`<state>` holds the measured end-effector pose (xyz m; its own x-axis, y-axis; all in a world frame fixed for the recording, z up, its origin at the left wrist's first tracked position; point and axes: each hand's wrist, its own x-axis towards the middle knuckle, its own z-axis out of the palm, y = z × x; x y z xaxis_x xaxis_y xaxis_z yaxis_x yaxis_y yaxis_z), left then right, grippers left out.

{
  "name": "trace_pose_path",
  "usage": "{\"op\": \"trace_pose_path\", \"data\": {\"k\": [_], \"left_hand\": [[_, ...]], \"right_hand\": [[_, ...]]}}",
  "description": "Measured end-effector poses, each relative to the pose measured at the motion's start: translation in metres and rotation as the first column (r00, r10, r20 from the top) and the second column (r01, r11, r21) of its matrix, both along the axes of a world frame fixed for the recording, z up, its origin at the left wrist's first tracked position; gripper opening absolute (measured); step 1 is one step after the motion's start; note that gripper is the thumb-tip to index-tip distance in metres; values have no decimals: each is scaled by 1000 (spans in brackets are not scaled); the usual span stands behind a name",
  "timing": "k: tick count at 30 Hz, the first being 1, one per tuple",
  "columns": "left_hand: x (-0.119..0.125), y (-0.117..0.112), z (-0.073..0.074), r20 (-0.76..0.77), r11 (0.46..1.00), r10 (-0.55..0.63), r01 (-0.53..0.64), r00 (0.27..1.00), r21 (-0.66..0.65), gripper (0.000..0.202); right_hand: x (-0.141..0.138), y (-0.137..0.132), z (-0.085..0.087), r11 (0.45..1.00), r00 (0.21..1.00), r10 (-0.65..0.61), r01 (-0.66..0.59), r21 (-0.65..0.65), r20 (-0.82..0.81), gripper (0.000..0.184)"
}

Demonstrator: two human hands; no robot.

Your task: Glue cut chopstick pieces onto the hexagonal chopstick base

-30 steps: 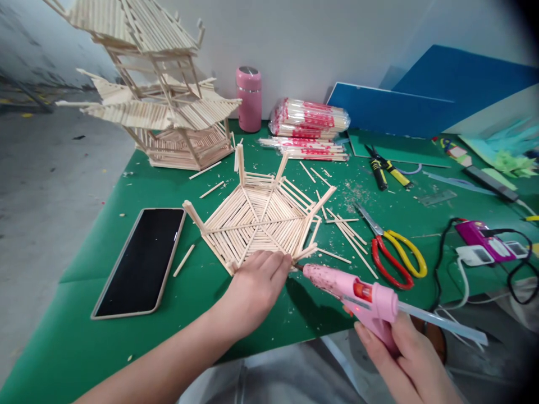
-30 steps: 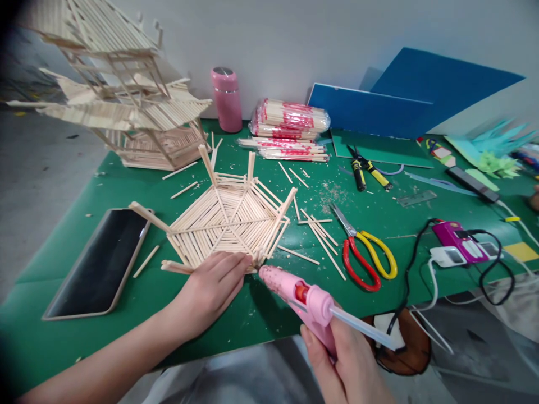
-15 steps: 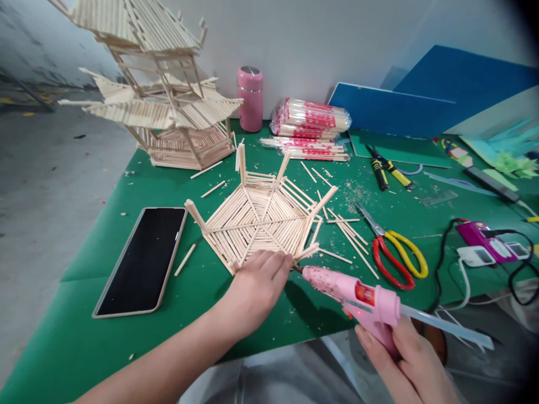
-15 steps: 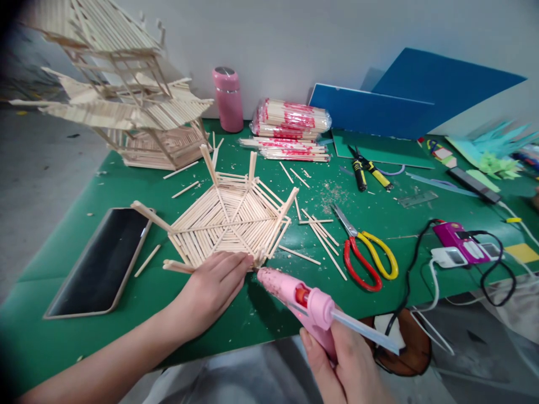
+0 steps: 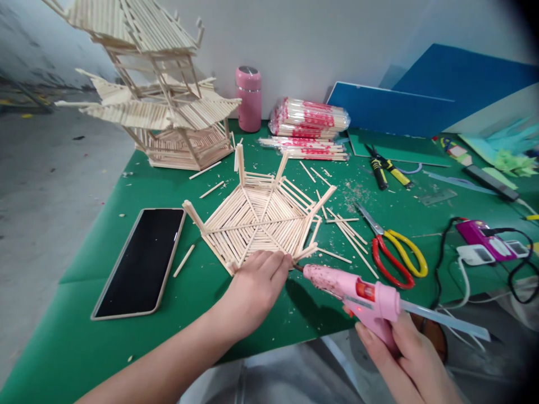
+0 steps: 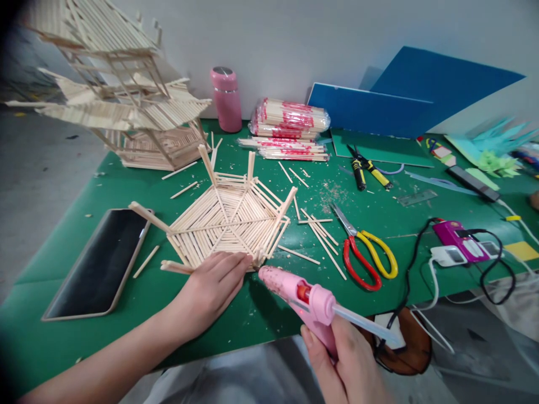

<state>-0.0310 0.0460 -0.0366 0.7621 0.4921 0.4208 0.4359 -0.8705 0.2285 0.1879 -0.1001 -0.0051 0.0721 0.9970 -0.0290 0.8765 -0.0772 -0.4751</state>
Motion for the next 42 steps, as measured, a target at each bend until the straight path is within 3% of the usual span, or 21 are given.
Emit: {"op": "trace_pose_path", "data": {"k": [42], "left_hand": [[0,0,0,10,1000,-2,2,1000,-4,25]], "right_hand": [[0,1,3,999,998,-50,49,-6,-37,32]]}}
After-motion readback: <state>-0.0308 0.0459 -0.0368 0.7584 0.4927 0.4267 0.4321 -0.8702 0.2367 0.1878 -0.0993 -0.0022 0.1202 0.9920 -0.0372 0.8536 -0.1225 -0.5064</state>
